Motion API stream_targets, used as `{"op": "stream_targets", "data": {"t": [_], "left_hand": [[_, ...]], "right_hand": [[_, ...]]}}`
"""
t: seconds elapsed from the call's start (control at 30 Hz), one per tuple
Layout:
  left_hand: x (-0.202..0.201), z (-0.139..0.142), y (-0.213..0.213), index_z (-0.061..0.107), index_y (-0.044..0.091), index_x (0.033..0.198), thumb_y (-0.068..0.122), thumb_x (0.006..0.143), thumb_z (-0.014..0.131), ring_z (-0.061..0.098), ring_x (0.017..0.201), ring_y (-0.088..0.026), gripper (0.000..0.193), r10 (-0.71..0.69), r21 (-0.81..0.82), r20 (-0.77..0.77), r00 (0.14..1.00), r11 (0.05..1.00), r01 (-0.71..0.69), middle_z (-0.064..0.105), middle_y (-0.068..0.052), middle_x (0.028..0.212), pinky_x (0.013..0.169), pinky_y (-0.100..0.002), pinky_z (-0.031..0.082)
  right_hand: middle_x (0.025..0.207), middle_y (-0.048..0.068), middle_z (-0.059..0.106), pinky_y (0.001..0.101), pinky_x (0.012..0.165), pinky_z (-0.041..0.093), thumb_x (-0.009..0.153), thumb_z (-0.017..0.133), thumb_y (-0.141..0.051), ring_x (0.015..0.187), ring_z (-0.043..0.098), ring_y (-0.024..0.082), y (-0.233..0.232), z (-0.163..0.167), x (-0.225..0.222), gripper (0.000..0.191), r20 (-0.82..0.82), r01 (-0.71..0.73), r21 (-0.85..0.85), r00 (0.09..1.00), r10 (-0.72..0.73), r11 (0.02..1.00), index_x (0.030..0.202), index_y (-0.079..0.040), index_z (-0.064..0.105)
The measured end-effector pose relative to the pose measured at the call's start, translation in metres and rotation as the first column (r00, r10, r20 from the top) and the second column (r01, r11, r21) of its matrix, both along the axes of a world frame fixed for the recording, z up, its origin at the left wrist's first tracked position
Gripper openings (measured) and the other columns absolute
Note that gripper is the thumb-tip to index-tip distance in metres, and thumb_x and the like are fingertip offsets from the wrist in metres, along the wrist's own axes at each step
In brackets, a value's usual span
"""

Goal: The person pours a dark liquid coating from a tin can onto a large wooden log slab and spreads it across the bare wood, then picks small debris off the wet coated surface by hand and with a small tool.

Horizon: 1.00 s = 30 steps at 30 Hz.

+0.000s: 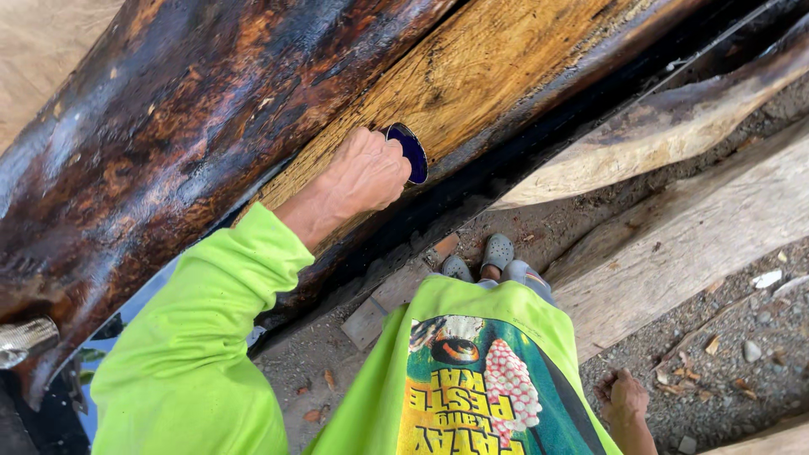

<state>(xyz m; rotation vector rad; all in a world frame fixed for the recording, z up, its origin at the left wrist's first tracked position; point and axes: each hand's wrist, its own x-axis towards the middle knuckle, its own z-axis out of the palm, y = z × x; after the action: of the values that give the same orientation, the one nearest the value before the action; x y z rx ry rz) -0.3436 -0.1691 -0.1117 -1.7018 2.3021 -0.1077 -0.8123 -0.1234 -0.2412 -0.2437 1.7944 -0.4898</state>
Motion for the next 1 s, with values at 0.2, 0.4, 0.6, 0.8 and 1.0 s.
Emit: {"op": "stream_targets", "data": {"t": [0.2, 0.4, 0.6, 0.8, 1.0], "left_hand": [[-0.017, 0.003, -0.028, 0.076, 0.012, 0.070, 0.023, 0.079, 0.067, 0.071, 0.064, -0.028, 0.017, -0.057, 0.165, 0.118, 0.991, 0.986, 0.037, 0.071, -0.012, 0.071, 0.053, -0.042, 0.051], [-0.029, 0.010, -0.049, 0.078, 0.014, 0.072, 0.022, 0.078, 0.068, 0.072, 0.065, -0.025, 0.014, -0.077, 0.327, 0.229, 0.970, 0.945, -0.002, 0.073, -0.008, 0.072, 0.053, -0.041, 0.052], [-0.035, 0.014, -0.059, 0.078, 0.015, 0.074, 0.024, 0.081, 0.068, 0.073, 0.068, -0.022, 0.015, -0.192, 0.353, 0.274, 0.942, 0.932, 0.087, 0.074, -0.005, 0.073, 0.054, -0.040, 0.051], [-0.041, 0.015, -0.065, 0.079, 0.018, 0.074, 0.023, 0.088, 0.065, 0.072, 0.070, -0.020, 0.020, -0.268, 0.371, 0.321, 0.909, 0.918, 0.139, 0.074, -0.002, 0.072, 0.057, -0.040, 0.049], [-0.049, 0.022, -0.061, 0.079, 0.019, 0.073, 0.022, 0.089, 0.063, 0.071, 0.071, -0.020, 0.022, -0.278, 0.356, 0.318, 0.907, 0.921, 0.157, 0.073, -0.001, 0.070, 0.062, -0.040, 0.046]], "right_hand": [[0.078, 0.004, 0.057, 0.0407, 0.061, 0.053, 0.112, 0.049, -0.028, 0.062, 0.056, 0.020, 0.004, -0.005, -0.006, 0.020, 0.042, 0.074, -0.005, 0.996, -0.074, 0.997, 0.100, -0.012, 0.053], [0.080, 0.004, 0.056, 0.0394, 0.061, 0.053, 0.115, 0.049, -0.031, 0.063, 0.055, 0.019, -0.005, -0.008, -0.011, 0.025, 0.038, 0.089, -0.030, 0.995, -0.088, 0.996, 0.102, -0.009, 0.052], [0.081, 0.004, 0.057, 0.0377, 0.061, 0.054, 0.116, 0.050, -0.032, 0.065, 0.056, 0.018, -0.011, -0.008, -0.018, 0.025, 0.037, 0.102, -0.025, 0.994, -0.101, 0.994, 0.104, -0.009, 0.052], [0.080, 0.003, 0.057, 0.0368, 0.059, 0.054, 0.116, 0.049, -0.030, 0.064, 0.056, 0.017, -0.012, -0.009, -0.018, 0.023, 0.073, 0.120, -0.078, 0.991, -0.114, 0.990, 0.103, -0.011, 0.051], [0.081, 0.001, 0.058, 0.0351, 0.061, 0.055, 0.116, 0.051, -0.030, 0.064, 0.057, 0.016, -0.007, -0.009, -0.016, 0.022, 0.083, 0.143, -0.066, 0.987, -0.137, 0.988, 0.103, -0.013, 0.051]]}}
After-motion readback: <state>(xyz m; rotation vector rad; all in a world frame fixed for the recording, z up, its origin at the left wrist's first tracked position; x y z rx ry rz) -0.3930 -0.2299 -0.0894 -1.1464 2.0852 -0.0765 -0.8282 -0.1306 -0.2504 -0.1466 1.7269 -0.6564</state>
